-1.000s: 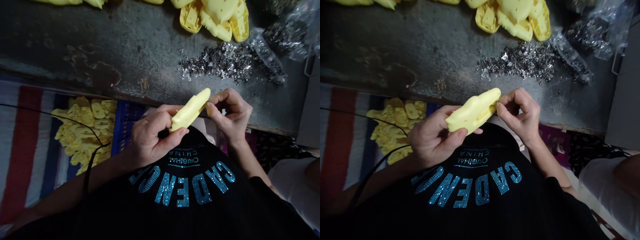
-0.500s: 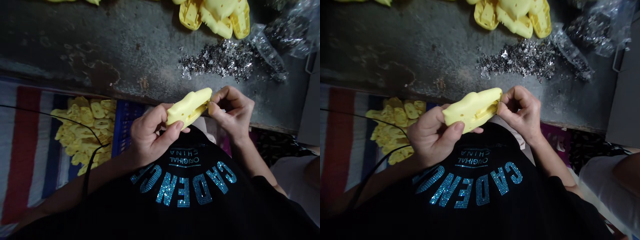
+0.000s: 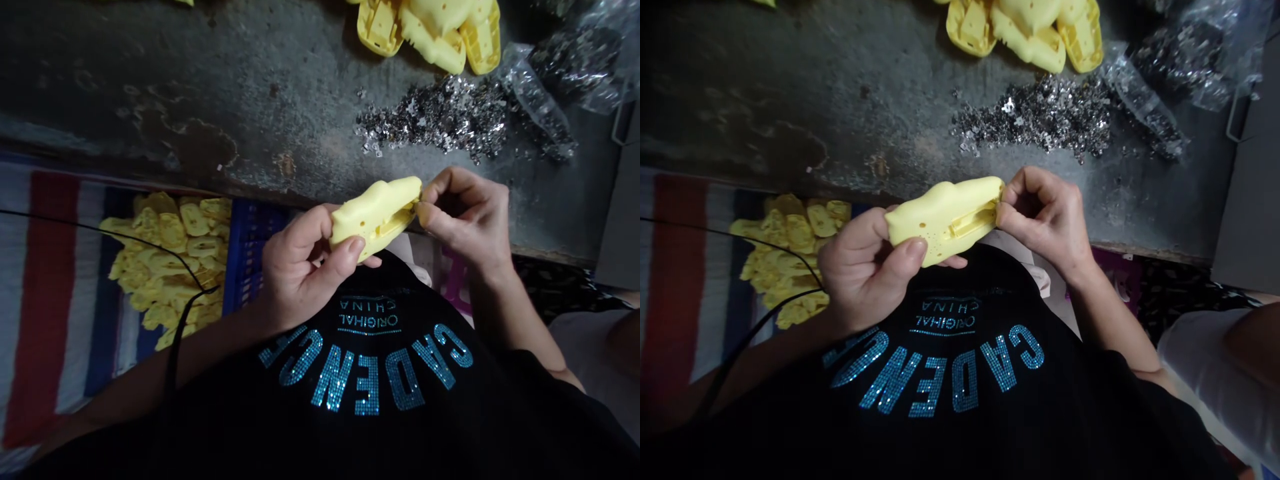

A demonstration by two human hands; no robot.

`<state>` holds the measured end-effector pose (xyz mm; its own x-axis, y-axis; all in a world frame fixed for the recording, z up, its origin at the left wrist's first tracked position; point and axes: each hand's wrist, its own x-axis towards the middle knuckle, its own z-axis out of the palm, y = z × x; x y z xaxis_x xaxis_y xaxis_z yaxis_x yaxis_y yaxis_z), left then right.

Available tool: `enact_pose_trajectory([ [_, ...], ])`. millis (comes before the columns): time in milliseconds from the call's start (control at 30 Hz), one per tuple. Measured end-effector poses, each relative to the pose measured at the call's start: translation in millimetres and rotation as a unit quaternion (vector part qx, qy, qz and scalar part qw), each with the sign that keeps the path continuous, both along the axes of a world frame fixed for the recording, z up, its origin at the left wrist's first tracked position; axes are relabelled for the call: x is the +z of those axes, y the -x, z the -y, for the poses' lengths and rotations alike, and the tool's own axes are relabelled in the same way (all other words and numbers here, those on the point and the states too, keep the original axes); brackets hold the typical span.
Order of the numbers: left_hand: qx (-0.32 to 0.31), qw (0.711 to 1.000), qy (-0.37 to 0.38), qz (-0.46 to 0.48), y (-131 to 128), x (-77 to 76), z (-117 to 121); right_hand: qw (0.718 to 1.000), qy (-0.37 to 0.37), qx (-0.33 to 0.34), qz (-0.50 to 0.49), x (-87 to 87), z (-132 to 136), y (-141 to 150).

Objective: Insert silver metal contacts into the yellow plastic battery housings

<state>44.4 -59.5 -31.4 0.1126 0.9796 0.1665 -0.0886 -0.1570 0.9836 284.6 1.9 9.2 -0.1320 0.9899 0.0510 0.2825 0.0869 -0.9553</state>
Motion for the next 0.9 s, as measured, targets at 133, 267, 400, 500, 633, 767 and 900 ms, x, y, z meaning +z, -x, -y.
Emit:
enact_pose_trajectory([
  [133,-0.011,1.000,-0.022,-0.010,1.5,2.4,-1.0,1.000,0.023,0.017,0.010,1.0,-4.6,-3.1],
  [267,-0.012,1.000,-0.018,-0.015,1.7,-0.3,-1.6,0.999,0.033,0.014,-0.009,-0.2,-2.0,-3.1],
  [400,-0.007,0.996,0.057,0.075,0.0,-5.5,-2.6,0.998,0.027,-0.003,-0.054,-4.1,4.4,-2.3],
  [500,-0.012,0.985,0.116,0.130,-1.0,-5.3,-4.3,0.996,0.023,-0.025,-0.079,-9.7,6.6,-2.2],
  [633,-0.015,0.974,0.137,0.181,-2.3,-0.8,-5.2,0.994,0.029,-0.021,-0.102,-18.0,5.2,-2.5],
  [767,-0.010,0.979,0.109,0.174,-4.2,-0.1,-4.1,0.992,0.050,-0.007,-0.117,-21.6,1.5,-5.4],
  [900,-0.020,0.990,0.076,0.114,-4.0,-0.3,-2.5,0.994,0.064,0.034,-0.080,-17.1,-2.2,-10.3],
])
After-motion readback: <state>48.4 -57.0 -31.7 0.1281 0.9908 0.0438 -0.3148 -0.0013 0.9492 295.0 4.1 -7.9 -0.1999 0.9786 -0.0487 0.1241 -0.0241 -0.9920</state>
